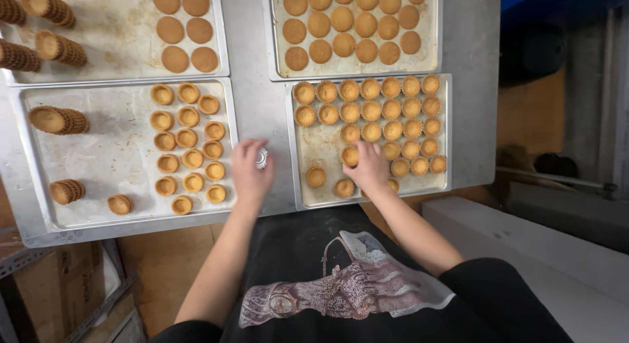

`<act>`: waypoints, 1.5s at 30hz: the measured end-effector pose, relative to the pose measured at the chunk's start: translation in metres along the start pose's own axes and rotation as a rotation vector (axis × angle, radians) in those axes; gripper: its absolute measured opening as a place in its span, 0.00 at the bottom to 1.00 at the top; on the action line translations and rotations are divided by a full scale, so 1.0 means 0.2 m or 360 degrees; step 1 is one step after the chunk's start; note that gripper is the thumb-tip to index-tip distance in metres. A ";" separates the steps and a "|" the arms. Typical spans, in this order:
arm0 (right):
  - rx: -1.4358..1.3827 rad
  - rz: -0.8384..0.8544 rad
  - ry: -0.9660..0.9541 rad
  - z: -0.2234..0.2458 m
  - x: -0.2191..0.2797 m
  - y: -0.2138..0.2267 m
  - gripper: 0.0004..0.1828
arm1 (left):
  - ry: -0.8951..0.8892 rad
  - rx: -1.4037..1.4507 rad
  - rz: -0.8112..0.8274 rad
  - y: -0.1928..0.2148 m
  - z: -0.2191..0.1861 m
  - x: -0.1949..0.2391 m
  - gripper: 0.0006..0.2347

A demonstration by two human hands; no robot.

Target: The person assembles tart shells by placing baked tart bases into metal molds and arranging them on trays. They also use an electric hand mixer to whip a white mixture in a metal bowl and wash a large bowl in the sink.

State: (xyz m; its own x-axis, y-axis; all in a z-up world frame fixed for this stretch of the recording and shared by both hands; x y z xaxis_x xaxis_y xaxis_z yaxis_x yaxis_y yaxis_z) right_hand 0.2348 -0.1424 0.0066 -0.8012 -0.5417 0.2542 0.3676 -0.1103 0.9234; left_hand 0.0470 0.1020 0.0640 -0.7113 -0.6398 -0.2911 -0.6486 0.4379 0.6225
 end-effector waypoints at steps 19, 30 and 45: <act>-0.1584 0.0895 0.0352 0.33 0.14 -0.08 0.31 | 0.1438 0.1373 0.1163 -0.43 -0.01 0.28 0.20; -0.0391 0.0474 0.0527 0.34 0.15 -0.16 0.35 | 0.0611 -0.0055 0.0352 -0.04 0.32 0.08 0.10; 0.0300 0.0436 0.0461 0.09 0.30 -0.03 0.43 | 0.0062 -0.0002 -0.0043 0.03 0.09 0.05 0.14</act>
State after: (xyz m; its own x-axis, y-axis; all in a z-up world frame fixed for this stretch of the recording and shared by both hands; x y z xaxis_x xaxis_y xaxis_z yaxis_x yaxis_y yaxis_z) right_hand 0.1764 -0.1600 0.0220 -0.5107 -0.7441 0.4306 0.4339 0.2093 0.8763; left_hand 0.0315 0.1087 0.0520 -0.6825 -0.6753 -0.2795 -0.6672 0.4195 0.6156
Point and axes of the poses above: each hand's wrist, its own x-axis away from the middle knuckle, its own y-axis out of the back of the hand, z = x × y, the point moved 6 cm from there along -x, towards the middle knuckle, and after that the axes turned 4 degrees about -y, right-handed, at the moved point
